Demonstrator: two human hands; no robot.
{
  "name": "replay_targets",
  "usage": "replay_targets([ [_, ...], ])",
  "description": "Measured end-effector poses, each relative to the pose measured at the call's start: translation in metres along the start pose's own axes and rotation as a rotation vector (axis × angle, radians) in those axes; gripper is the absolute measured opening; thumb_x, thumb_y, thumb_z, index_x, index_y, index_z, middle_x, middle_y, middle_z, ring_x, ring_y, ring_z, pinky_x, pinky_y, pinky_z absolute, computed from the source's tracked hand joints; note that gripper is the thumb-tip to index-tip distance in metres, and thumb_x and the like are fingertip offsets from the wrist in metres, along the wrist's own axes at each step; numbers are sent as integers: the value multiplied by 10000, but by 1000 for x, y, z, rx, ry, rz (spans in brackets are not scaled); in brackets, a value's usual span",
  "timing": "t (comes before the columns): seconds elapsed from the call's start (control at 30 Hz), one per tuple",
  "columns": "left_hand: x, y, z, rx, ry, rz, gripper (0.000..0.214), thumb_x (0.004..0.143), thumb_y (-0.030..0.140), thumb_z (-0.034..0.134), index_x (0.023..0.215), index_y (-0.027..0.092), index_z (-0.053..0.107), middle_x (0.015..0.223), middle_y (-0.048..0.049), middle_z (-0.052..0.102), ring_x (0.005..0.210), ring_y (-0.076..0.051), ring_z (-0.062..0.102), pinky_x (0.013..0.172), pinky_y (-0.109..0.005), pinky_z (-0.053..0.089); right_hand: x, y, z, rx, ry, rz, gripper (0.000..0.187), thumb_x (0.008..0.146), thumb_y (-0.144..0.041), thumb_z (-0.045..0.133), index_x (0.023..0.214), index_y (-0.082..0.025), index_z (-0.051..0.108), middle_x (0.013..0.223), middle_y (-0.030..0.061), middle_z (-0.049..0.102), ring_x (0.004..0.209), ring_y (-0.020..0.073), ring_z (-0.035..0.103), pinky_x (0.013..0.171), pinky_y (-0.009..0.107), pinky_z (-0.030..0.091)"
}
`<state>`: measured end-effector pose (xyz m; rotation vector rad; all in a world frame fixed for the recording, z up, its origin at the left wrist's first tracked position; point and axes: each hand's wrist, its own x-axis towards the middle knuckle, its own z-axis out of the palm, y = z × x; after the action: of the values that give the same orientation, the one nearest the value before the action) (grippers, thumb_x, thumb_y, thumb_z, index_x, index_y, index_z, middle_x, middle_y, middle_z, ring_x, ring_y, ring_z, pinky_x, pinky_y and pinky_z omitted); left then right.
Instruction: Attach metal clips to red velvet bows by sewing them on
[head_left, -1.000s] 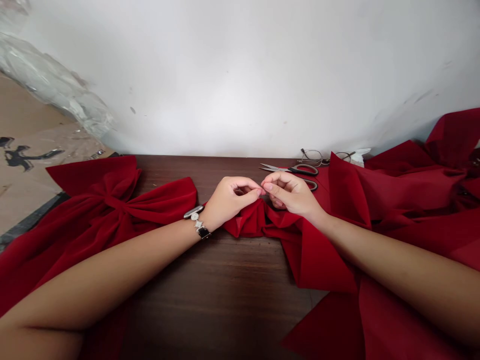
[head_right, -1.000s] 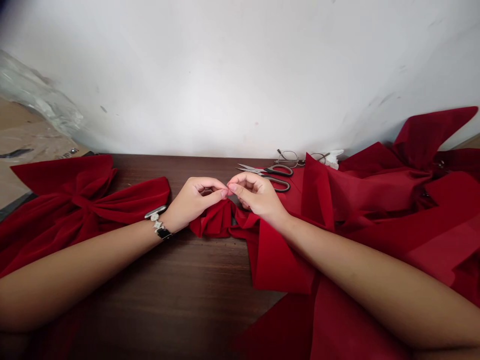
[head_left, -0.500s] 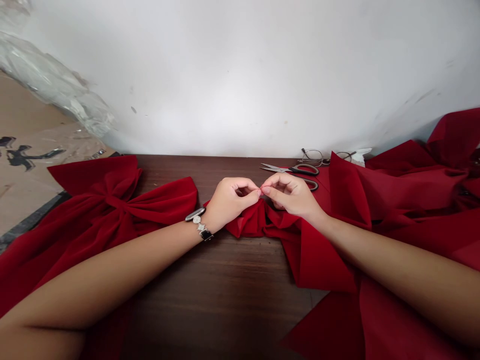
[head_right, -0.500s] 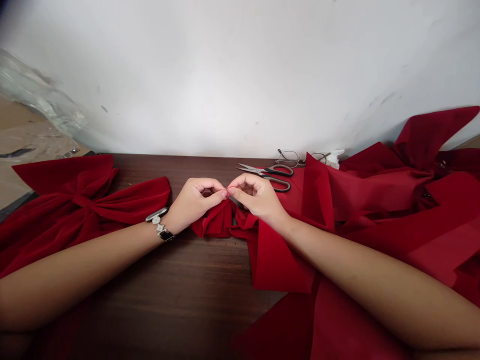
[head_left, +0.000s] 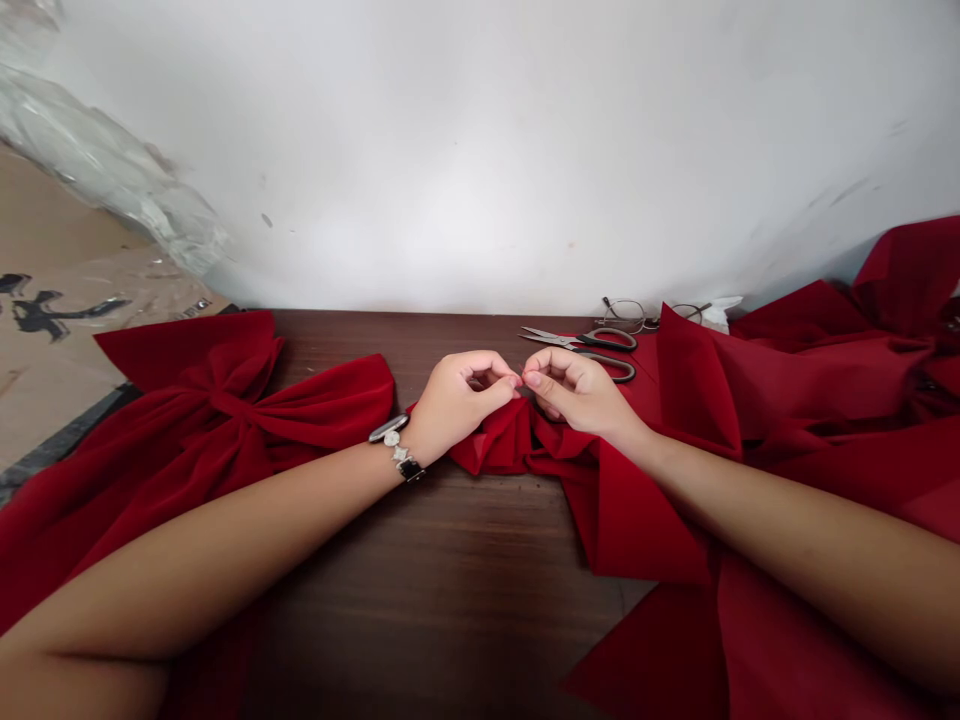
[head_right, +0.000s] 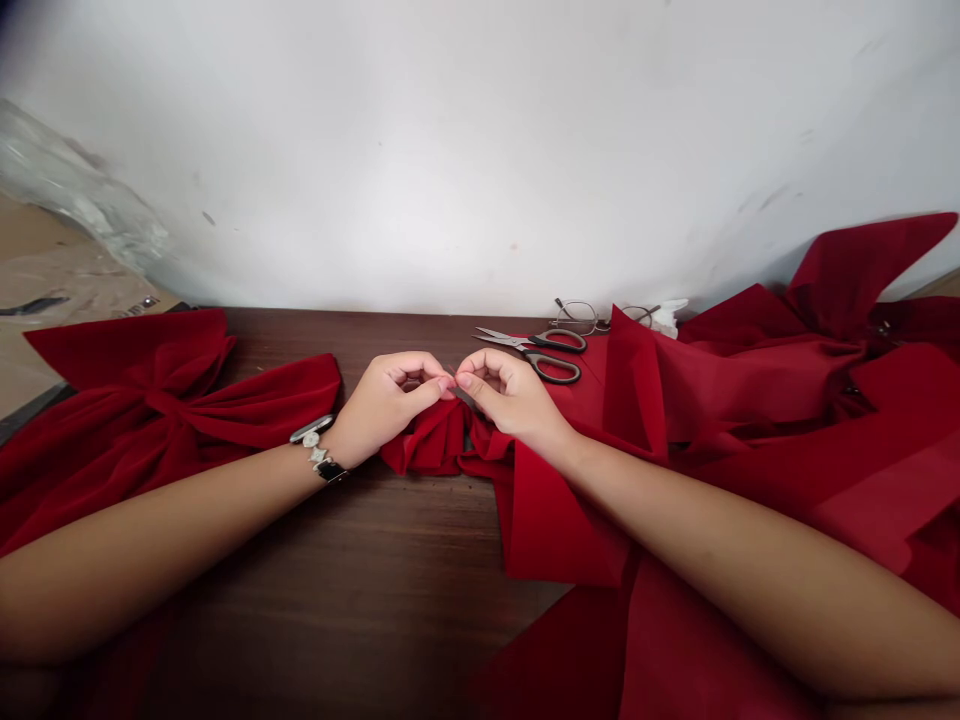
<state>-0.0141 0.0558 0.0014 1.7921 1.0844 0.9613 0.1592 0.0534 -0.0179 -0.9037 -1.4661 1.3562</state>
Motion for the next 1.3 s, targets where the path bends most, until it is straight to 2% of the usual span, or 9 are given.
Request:
replay_targets([
  [0.2,0,2,0,-28,2,-8,150,764,250,621,680,130,655,688,-19,682,625,-102,570,607,-207,457,0,0,-2,-10,-49,14,466,749,-603,669,801,-165,518,567,-71,439,426,41,349,400,207,269],
  [0.6,1,1,-1,-34,-36,-59,153,751,251,676,786,110,726,734,-44,722,661,-115,618,657,-224,501,1,-1,-1,12,-36,29,484,715,-617,690,791,-169,522,543,-83,436,414,36,351,390,202,258],
  [0.8,1,2,-2,-37,-31,-65,145,757,250,661,723,113,693,701,-27,705,630,-100,598,630,-208,490,0,-1,-1,55,0,63,450,715,-568,712,823,-168,538,571,-72,484,402,32,363,375,199,255],
  [0.97,1,1,-2,-28,-24,-64,137,752,242,653,699,117,671,692,-17,690,631,-98,584,626,-206,478,-1,-2,0,22,48,87,421,661,-475,777,849,-148,591,670,-31,570,424,29,405,372,197,267],
  [1.17,-1,1,-2,12,-33,-52,168,773,274,640,704,122,661,704,-20,679,641,-105,579,629,-214,470,-1,0,0,-45,60,11,383,699,-505,734,732,-157,576,576,-42,531,431,49,411,394,204,301],
  [1.3,-2,2,-1,30,-29,-29,164,780,266,630,685,133,638,696,-10,666,620,-98,560,617,-211,461,-1,-2,0,-53,41,21,354,733,-484,705,750,-167,547,541,-69,472,412,46,388,399,202,304],
])
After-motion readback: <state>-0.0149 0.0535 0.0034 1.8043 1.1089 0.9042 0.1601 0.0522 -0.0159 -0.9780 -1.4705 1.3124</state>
